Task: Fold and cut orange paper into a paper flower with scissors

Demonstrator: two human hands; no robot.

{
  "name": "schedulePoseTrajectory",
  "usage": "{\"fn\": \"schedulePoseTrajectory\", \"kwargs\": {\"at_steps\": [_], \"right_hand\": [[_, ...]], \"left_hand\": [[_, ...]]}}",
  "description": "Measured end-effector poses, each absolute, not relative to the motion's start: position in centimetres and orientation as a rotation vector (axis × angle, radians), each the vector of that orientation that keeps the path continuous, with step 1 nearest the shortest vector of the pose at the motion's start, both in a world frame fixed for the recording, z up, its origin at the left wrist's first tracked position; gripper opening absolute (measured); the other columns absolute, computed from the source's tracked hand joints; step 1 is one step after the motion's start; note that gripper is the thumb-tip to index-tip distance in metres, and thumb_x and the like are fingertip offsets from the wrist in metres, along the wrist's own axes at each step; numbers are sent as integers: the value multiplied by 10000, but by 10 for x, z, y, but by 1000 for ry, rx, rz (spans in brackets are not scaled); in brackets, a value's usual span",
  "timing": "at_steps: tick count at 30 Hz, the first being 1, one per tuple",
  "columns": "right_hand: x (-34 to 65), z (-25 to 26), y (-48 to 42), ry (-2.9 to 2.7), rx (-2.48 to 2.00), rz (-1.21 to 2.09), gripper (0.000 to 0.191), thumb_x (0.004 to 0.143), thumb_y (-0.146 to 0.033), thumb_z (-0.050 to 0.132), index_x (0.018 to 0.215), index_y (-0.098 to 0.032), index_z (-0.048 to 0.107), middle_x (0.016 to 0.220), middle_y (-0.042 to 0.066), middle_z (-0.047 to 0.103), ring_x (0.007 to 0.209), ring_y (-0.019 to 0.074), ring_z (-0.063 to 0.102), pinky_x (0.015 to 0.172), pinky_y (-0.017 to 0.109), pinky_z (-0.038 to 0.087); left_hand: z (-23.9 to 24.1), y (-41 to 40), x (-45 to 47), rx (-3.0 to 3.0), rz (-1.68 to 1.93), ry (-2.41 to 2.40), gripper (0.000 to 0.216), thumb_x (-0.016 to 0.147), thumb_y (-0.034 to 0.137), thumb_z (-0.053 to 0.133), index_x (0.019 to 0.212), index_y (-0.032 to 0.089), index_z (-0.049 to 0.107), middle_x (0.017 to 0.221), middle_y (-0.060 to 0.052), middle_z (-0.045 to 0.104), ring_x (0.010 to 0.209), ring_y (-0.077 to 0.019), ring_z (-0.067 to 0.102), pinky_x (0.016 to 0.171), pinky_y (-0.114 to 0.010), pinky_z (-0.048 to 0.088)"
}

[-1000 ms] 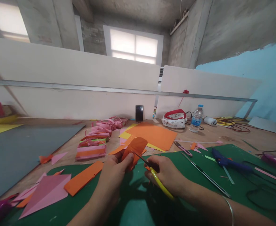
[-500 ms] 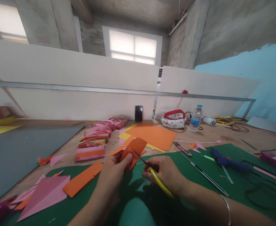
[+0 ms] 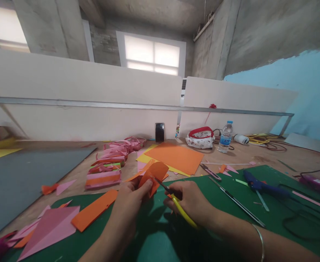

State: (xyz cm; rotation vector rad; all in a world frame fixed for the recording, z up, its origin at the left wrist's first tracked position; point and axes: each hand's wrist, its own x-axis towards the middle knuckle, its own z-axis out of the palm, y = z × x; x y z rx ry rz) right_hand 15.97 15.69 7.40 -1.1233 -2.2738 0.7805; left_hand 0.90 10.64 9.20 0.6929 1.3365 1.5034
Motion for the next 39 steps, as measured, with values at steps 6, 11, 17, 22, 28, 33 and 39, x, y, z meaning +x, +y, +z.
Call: {"fn": "schedulePoseTrajectory", "kwargs": {"at_steps": [6,11,17,22,28,33,39], "right_hand": [[158,75,157,-2223,-1064,890,38,666,-186,578,676,-154,596,560,-46,476,523,88,384,474,199,270],[155,76,157,-2137,-998,1038,67,627,-109,561,685,-141,573,585,-53,457,536,76,367,480,182,282],[154,79,155,-2113,-975,1071,77,620,-87,546,673,-141,562,586,-53,448,538,73,370,478,173,279],[154,76,156,-2132,-983,1017,34,644,-120,537,645,-150,552,558,-56,427,526,74,367,472,181,267],[158,73,156,-2192,-1042,907,66,687,-211,539,684,-166,588,580,-31,511,549,100,441,490,196,298],[158,74,154,-2225,-1107,830,88,690,-235,541,670,-170,596,574,-17,539,549,110,456,494,202,303],[157,74,157,-2228,-1071,837,58,672,-197,549,678,-161,594,572,-36,504,525,89,415,484,192,287]], "left_hand": [[90,109,9,725,1535,1325,207,653,177,675,856,141,661,546,1,622,605,-157,624,534,-219,486],[86,111,10,730,1540,1297,241,593,202,718,823,140,676,620,-38,679,524,-146,603,461,-218,459],[86,110,12,741,1508,1259,272,593,200,715,856,148,671,614,-32,690,545,-159,633,513,-236,494],[85,111,12,727,1509,1260,235,585,192,728,810,143,678,652,-41,705,608,-161,655,572,-229,505],[85,111,12,718,1499,1257,219,597,197,726,798,125,680,654,-51,706,583,-164,654,584,-245,509],[86,110,12,721,1531,1277,283,590,206,739,860,138,686,725,-58,721,655,-182,665,597,-251,513],[88,109,13,735,1519,1272,213,605,187,727,812,157,691,648,-37,706,591,-162,651,557,-237,505]]}}
